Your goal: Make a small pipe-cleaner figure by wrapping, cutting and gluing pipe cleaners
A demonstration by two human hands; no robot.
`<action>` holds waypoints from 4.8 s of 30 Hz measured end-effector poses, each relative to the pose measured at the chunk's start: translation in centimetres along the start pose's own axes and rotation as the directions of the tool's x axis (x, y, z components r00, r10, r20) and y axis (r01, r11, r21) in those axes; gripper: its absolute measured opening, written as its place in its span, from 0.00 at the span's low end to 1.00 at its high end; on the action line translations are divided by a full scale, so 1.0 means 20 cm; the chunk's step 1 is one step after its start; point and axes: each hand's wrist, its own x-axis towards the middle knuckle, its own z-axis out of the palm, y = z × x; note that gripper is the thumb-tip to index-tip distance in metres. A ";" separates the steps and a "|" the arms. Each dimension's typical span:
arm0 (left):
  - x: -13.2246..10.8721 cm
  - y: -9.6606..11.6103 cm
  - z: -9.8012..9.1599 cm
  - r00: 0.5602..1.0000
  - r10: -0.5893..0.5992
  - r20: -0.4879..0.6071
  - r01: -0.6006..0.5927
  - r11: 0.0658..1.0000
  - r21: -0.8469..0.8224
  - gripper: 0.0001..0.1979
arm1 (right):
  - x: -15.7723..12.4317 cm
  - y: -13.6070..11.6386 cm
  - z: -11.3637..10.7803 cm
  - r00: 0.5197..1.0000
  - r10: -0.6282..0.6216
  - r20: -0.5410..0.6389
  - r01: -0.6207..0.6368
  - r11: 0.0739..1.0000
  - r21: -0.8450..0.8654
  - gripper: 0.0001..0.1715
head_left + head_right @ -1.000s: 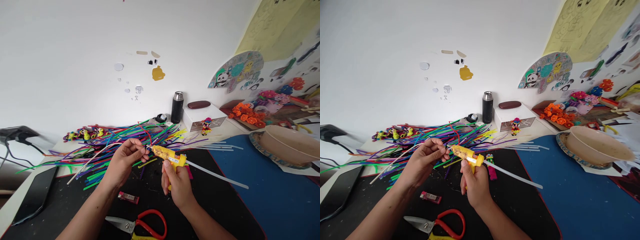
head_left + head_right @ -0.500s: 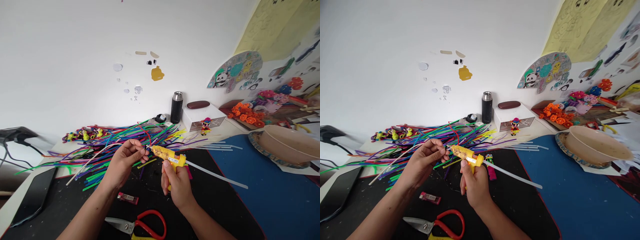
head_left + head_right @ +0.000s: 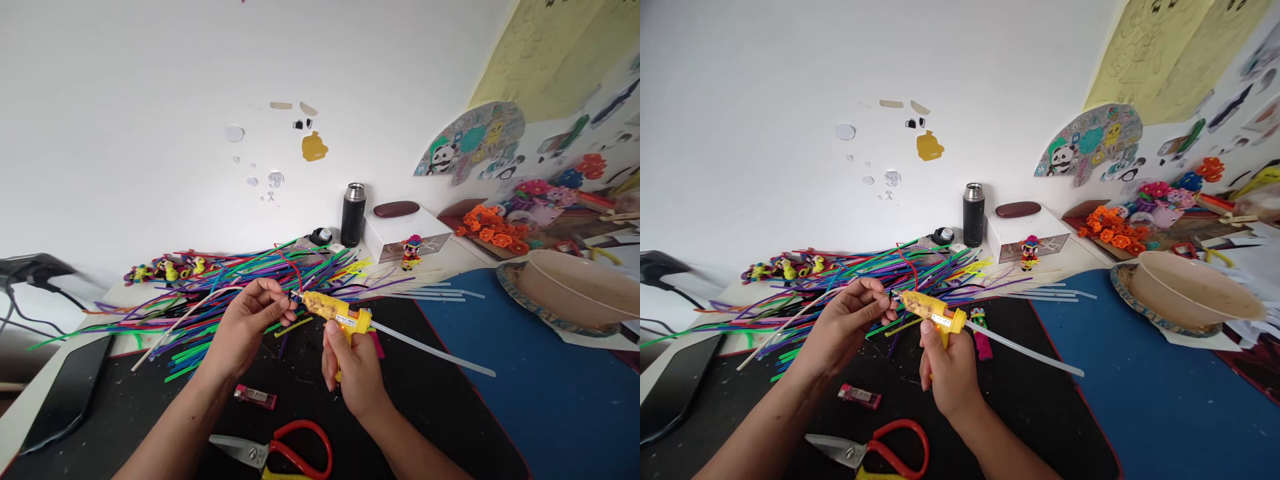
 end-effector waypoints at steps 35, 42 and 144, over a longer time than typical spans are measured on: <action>-0.01 -0.01 -0.01 1.000 -0.009 -0.004 0.009 1.000 0.007 0.22 | 0.00 -0.01 0.00 1.000 0.017 -0.020 -0.017 1.000 -0.002 0.42; -0.01 0.00 0.01 1.000 -0.003 -0.015 0.003 1.000 -0.001 0.22 | -0.01 0.00 0.00 1.000 0.003 -0.016 -0.003 1.000 -0.003 0.42; -0.01 -0.02 -0.02 0.999 0.008 -0.042 -0.008 1.000 -0.006 0.20 | 0.01 0.04 0.00 0.999 -0.033 0.020 0.030 0.991 0.131 0.34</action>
